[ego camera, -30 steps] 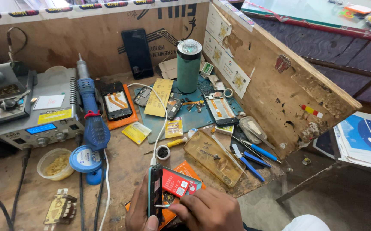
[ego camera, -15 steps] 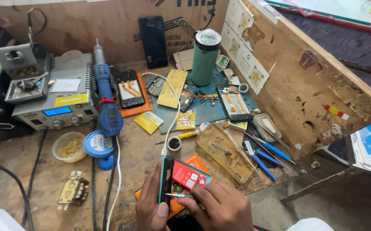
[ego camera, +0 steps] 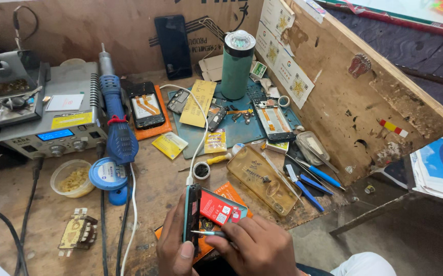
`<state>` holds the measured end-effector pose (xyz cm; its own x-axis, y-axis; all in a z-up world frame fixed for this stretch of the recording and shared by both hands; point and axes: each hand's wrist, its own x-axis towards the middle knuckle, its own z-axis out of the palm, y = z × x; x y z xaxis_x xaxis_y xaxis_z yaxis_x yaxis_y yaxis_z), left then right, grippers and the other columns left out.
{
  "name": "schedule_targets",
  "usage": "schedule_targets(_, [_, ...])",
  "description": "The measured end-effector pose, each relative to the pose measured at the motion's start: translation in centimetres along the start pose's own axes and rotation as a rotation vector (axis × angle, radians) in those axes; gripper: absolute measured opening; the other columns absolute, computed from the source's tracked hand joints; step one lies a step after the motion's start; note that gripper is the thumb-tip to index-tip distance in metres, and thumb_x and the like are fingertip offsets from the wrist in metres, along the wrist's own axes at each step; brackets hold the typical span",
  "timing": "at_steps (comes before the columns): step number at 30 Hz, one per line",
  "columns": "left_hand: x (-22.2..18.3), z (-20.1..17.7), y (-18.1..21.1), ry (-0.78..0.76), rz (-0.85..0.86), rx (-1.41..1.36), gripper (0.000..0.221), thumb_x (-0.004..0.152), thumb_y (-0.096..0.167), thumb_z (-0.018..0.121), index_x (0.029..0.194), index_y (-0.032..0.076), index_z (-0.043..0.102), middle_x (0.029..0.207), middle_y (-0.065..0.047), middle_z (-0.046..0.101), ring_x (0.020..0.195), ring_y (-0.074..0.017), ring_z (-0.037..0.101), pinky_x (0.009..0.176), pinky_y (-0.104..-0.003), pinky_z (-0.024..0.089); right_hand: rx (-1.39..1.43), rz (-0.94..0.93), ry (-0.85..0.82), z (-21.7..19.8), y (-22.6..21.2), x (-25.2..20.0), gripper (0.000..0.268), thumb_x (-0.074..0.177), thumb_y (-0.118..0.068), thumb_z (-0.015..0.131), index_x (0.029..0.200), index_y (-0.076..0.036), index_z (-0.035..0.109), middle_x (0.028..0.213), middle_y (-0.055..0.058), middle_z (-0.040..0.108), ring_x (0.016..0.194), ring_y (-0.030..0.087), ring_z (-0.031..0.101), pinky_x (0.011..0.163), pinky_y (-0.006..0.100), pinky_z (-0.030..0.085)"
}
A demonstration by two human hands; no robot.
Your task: The person disassembles a mobile phone using a screwdriver and a metal prying tool. They remove the back cover, unscrew the internal frame, and detach the motherboard from the phone casing.
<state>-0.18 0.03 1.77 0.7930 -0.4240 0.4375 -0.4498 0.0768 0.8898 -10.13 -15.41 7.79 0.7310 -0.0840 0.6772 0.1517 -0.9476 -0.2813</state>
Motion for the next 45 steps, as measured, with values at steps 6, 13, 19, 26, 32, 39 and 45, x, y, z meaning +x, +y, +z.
schedule_targets(6, [0.2, 0.2, 0.2, -0.005, -0.015, -0.063, 0.088, 0.088, 0.051, 0.040, 0.154, -0.008, 0.042, 0.142, -0.029, 0.060, 0.131, -0.0367, 0.064, 0.111, -0.043, 0.045, 0.045, -0.094, 0.088, -1.1, -0.2, 0.7, 0.020, 0.083, -0.028, 0.080, 0.090, -0.013, 0.070, 0.085, 0.003, 0.069, 0.074, 0.023, 0.071, 0.063, 0.033, 0.056])
schedule_targets(13, [0.1, 0.2, 0.0, -0.013, -0.025, -0.050, 0.090, 0.088, 0.052, 0.038, 0.155, -0.008, 0.042, 0.139, -0.027, 0.062, 0.126, -0.0344, 0.066, 0.109, -0.042, 0.046, 0.007, 0.006, -0.081, -0.9, 0.1, 0.8, 0.026, 0.086, -0.032, 0.087, 0.085, -0.011, 0.072, 0.069, 0.003, 0.066, 0.061, 0.023, 0.067, 0.052, 0.037, 0.052])
schedule_targets(19, [0.4, 0.0, 0.5, 0.000, -0.006, 0.088, 0.084, 0.093, 0.051, 0.029, 0.151, -0.008, 0.045, 0.138, -0.027, 0.065, 0.125, -0.0347, 0.067, 0.109, -0.042, 0.048, 0.114, -0.088, 0.046, -1.1, -0.1, 0.7, 0.026, 0.088, -0.032, 0.080, 0.093, -0.009, 0.069, 0.083, 0.006, 0.068, 0.072, 0.023, 0.069, 0.060, 0.034, 0.055])
schedule_targets(26, [0.3, 0.0, 0.7, 0.019, 0.005, 0.083, 0.085, 0.093, 0.052, 0.033, 0.151, -0.009, 0.045, 0.138, -0.028, 0.064, 0.126, -0.0360, 0.067, 0.108, -0.043, 0.047, -0.009, 0.015, -0.090, -0.3, -0.1, 0.6, 0.028, 0.083, -0.035, 0.086, 0.084, -0.010, 0.073, 0.069, 0.003, 0.064, 0.060, 0.022, 0.067, 0.051, 0.037, 0.052])
schedule_targets(32, [0.1, 0.2, 0.0, 0.028, -0.034, 0.048, 0.089, 0.089, 0.053, 0.033, 0.152, -0.008, 0.046, 0.135, -0.027, 0.066, 0.121, -0.0346, 0.068, 0.106, -0.042, 0.048, 0.017, -0.095, 0.051, -0.9, -0.2, 0.7, 0.023, 0.080, -0.027, 0.081, 0.093, -0.011, 0.071, 0.085, 0.004, 0.067, 0.076, 0.024, 0.070, 0.062, 0.035, 0.056])
schedule_targets(39, [0.2, 0.3, -0.1, 0.038, -0.040, 0.038, 0.088, 0.091, 0.053, 0.031, 0.152, -0.010, 0.043, 0.140, -0.028, 0.062, 0.128, -0.0350, 0.065, 0.110, -0.042, 0.045, -0.024, 0.020, -0.178, -0.9, 0.5, 0.8, 0.025, 0.086, -0.034, 0.084, 0.094, -0.014, 0.072, 0.074, 0.003, 0.066, 0.066, 0.023, 0.069, 0.056, 0.038, 0.054])
schedule_targets(45, [0.2, 0.2, 0.2, 0.014, -0.059, 0.055, 0.088, 0.091, 0.051, 0.029, 0.153, -0.010, 0.041, 0.142, -0.028, 0.061, 0.129, -0.0356, 0.064, 0.111, -0.043, 0.045, 0.081, -0.079, -0.011, -1.1, 0.6, 0.7, 0.044, 0.083, -0.039, 0.083, 0.102, -0.004, 0.065, 0.089, 0.009, 0.068, 0.076, 0.027, 0.070, 0.064, 0.036, 0.056])
